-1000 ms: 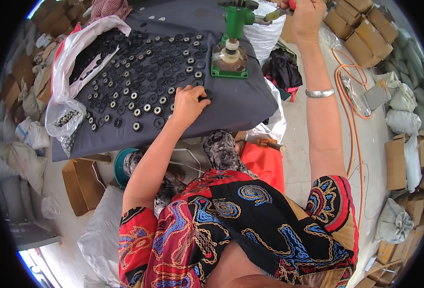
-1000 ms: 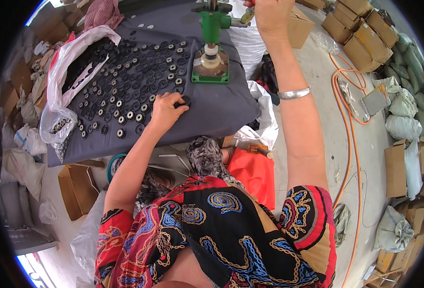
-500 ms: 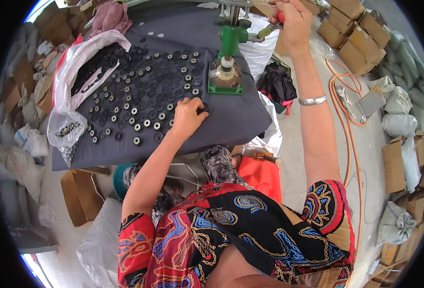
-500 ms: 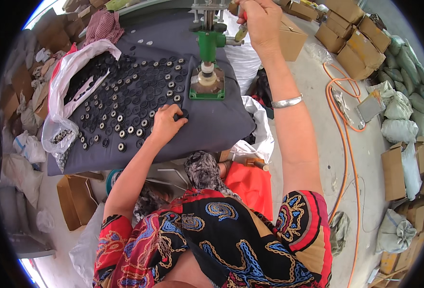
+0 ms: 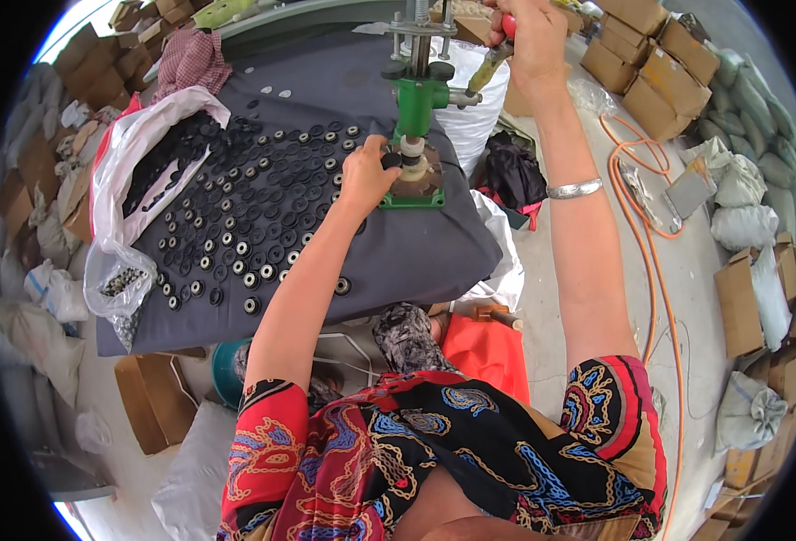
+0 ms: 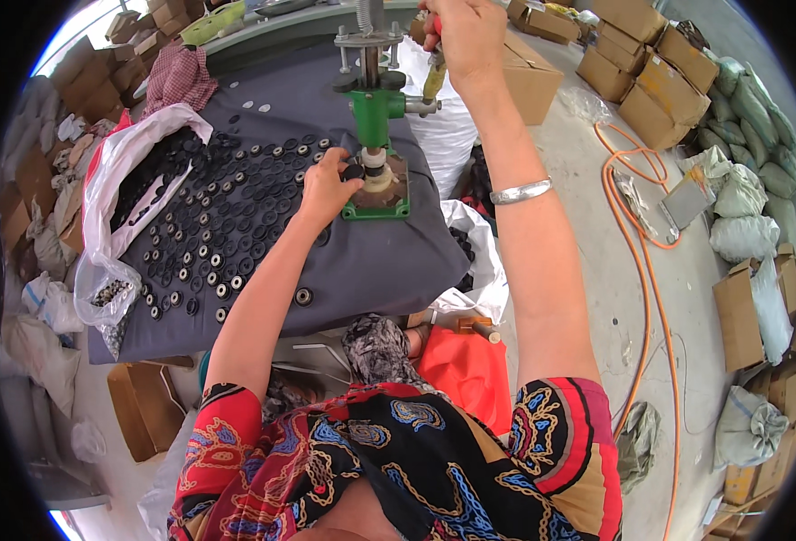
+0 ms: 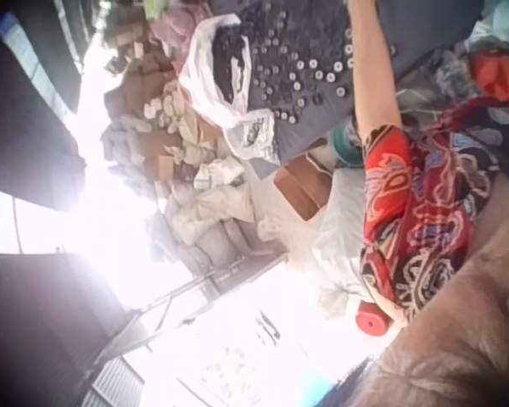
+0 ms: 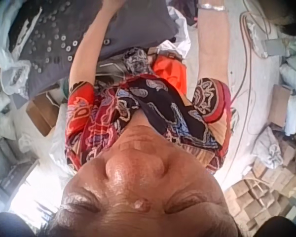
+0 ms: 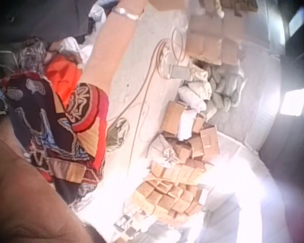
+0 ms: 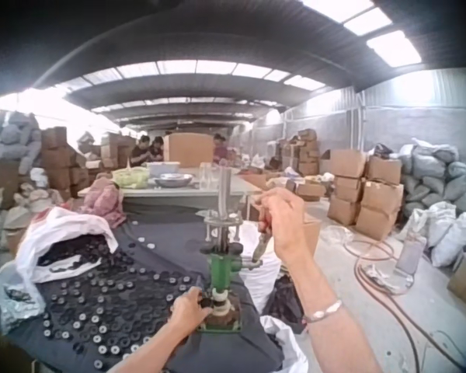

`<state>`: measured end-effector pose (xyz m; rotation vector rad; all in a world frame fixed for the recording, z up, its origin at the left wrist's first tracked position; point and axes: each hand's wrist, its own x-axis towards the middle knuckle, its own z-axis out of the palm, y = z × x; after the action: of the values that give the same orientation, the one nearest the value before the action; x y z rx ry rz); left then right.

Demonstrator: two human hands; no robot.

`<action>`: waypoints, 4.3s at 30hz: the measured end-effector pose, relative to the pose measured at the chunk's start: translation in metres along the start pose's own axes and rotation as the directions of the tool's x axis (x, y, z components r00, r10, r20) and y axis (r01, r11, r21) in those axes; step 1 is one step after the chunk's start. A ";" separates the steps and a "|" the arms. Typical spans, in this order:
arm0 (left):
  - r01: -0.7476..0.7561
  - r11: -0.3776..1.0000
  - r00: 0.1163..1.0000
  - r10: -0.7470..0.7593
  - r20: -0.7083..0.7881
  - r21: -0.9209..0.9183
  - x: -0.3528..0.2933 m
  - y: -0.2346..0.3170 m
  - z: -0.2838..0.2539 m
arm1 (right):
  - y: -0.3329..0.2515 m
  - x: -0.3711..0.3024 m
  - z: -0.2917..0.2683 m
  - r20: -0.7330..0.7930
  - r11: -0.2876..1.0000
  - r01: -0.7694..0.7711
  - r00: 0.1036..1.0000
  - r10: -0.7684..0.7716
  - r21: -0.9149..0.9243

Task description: The person sits at a workbench and assembles small metal and black plastic components by hand. They pick up individual parts, fit them together, and occasionally use a green manual press to secure the assembly. The finished units are placed on the table surface.

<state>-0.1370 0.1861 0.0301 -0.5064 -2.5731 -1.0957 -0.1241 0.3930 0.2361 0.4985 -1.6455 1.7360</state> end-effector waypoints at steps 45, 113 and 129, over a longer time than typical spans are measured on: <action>0.021 0.998 0.999 -0.023 0.026 0.061 -0.047 -0.039 -0.069 | -0.002 -0.123 -0.019 0.096 0.978 0.138 0.988 -0.124 -0.154; -0.267 0.907 0.963 0.262 0.061 0.325 -0.082 -0.043 -0.028 | -0.013 -0.054 -0.004 -0.007 0.994 0.080 0.997 -0.081 -0.079; -0.201 0.960 0.972 0.221 -0.083 0.195 -0.079 -0.047 -0.019 | -0.009 -0.042 -0.005 0.077 0.999 0.042 0.996 -0.044 0.029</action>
<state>-0.0845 0.1255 -0.0189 -0.6422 -2.4322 -0.7801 -0.0873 0.3885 0.2129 0.6173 -1.6546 1.7293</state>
